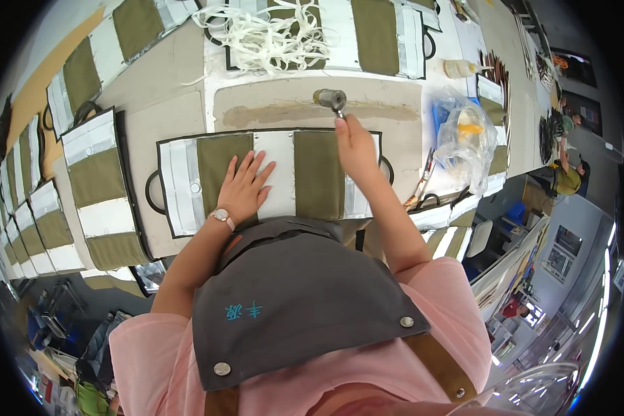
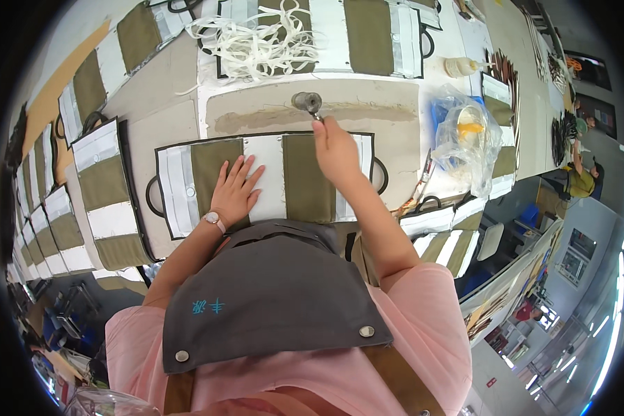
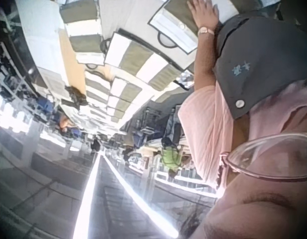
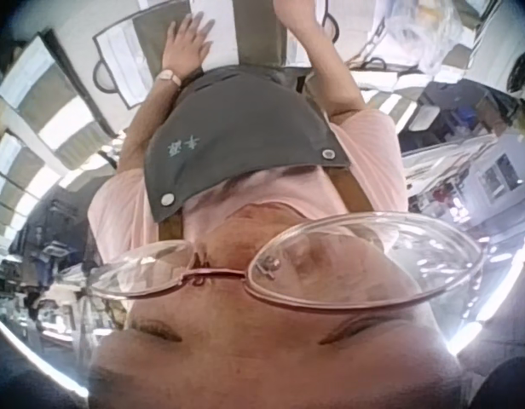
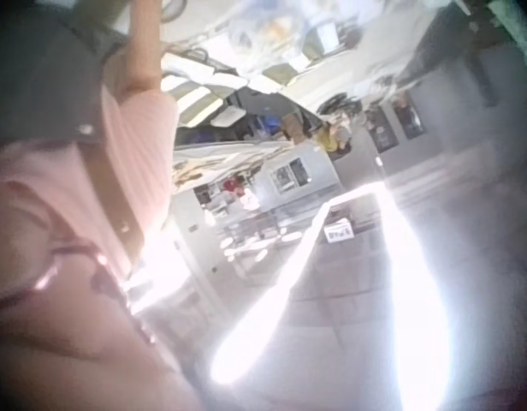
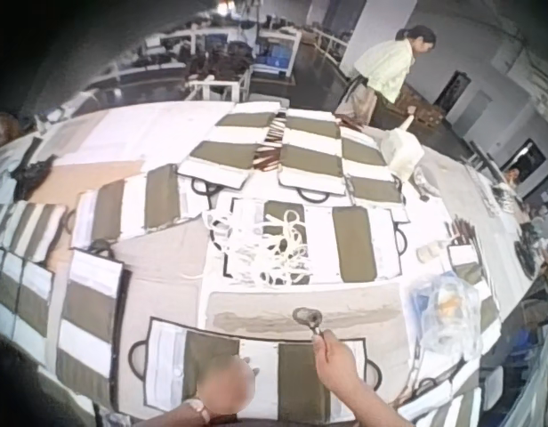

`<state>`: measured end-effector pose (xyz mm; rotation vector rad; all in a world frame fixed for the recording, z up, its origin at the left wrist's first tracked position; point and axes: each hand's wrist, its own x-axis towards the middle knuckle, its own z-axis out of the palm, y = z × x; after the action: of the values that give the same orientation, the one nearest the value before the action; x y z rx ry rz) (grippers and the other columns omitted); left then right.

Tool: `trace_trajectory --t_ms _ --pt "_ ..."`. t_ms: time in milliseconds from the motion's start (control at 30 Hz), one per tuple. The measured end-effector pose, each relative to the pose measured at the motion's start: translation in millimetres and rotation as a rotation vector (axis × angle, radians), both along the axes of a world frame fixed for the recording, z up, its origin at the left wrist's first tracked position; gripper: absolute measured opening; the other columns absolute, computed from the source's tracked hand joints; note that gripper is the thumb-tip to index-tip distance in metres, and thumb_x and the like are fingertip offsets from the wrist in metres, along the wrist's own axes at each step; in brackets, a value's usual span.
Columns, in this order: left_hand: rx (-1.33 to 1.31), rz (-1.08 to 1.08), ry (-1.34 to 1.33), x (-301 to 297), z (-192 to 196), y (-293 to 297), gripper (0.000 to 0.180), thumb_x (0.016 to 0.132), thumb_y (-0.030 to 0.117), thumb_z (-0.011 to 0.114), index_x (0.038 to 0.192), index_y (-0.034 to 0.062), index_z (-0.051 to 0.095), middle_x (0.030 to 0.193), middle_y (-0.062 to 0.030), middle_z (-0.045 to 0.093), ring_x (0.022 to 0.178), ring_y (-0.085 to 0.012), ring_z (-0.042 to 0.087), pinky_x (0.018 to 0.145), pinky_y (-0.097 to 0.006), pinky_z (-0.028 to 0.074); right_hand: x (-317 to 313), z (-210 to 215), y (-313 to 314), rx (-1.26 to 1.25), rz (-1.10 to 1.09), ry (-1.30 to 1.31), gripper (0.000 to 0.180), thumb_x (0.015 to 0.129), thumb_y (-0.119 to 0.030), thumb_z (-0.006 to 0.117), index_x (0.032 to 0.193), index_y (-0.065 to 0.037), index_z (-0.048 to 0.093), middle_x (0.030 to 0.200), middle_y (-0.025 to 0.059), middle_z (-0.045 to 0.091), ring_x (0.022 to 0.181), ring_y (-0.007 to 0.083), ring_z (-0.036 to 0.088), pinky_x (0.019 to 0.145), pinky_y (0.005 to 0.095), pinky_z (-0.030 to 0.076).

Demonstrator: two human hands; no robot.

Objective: The person assembles a green and white striped bag by hand. They pick up white elastic straps, thread them through the bag's fabric loops, and secure them with small yellow adhesive squares. The person then folds the bag and places it on a stack of finished units.

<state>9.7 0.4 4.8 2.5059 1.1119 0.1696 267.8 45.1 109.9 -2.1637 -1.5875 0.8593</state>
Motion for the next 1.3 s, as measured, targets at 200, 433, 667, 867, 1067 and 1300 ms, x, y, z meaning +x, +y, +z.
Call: trace_trajectory --t_ms 200,433,667,867,1067,1300 --pt "0.025 0.016 0.000 -1.0 -2.4 3.9 0.054 0.090 0.033 0.054 0.141 0.0202 0.041 0.149 -0.0077 0.033 0.138 -0.0273 0.029 0.113 -0.051 0.020 11.6 -49.8 -9.5 -0.227 0.320 -0.263 0.043 0.099 -0.040 0.039 0.090 -0.001 0.054 0.075 0.0222 0.063 0.073 0.0399 0.062 0.065 0.0495 0.048" --pt "-0.018 0.010 -0.016 -1.3 -0.3 -2.2 0.055 0.090 0.032 0.053 0.142 0.0204 0.040 0.150 -0.0083 0.031 0.139 -0.0296 0.026 0.113 -0.052 0.018 -10.3 -46.8 -15.4 -0.277 0.214 -0.281 0.041 0.098 -0.038 0.040 0.085 -0.001 0.055 0.076 0.0203 0.064 0.074 0.0395 0.062 0.066 0.0480 0.048" --pt "0.003 0.038 -0.028 -4.4 0.3 1.7 0.054 0.090 0.033 0.053 0.141 0.0208 0.041 0.150 -0.0074 0.032 0.139 -0.0301 0.026 0.113 -0.053 0.018 -19.7 -1.3 20.1 -0.118 0.133 -0.026 0.042 0.098 -0.038 0.041 0.085 0.000 0.055 0.079 0.0243 0.062 0.078 0.0418 0.060 0.069 0.0474 0.047" --pt "-0.011 0.030 -0.049 -6.1 -1.3 -1.4 0.052 0.090 0.033 0.053 0.140 0.0202 0.043 0.149 -0.0071 0.033 0.138 -0.0297 0.027 0.112 -0.053 0.018 -84.9 -64.2 9.7 0.032 0.242 -0.081 0.039 0.098 -0.036 0.043 0.082 -0.002 0.054 0.073 0.0215 0.062 0.070 0.0417 0.061 0.063 0.0494 0.047" --pt "-0.006 0.048 -0.074 -7.2 -3.6 -5.4 0.050 0.090 0.034 0.054 0.137 0.0193 0.046 0.149 -0.0079 0.034 0.138 -0.0294 0.027 0.113 -0.053 0.018 -95.1 -36.7 19.5 0.018 0.283 -0.060 0.040 0.097 -0.039 0.044 0.084 -0.003 0.055 0.066 0.0192 0.062 0.064 0.0385 0.062 0.057 0.0470 0.048" --pt "-0.049 0.040 -0.130 -15.0 -12.7 -5.3 0.051 0.086 0.026 0.059 0.134 0.0148 0.047 0.141 -0.0107 0.041 0.135 -0.0283 0.033 0.112 -0.054 0.018 -108.3 -82.9 0.9 -0.166 0.394 -0.098 0.043 0.098 -0.041 0.041 0.085 0.000 0.051 0.070 0.0238 0.060 0.067 0.0436 0.059 0.061 0.0503 0.045"
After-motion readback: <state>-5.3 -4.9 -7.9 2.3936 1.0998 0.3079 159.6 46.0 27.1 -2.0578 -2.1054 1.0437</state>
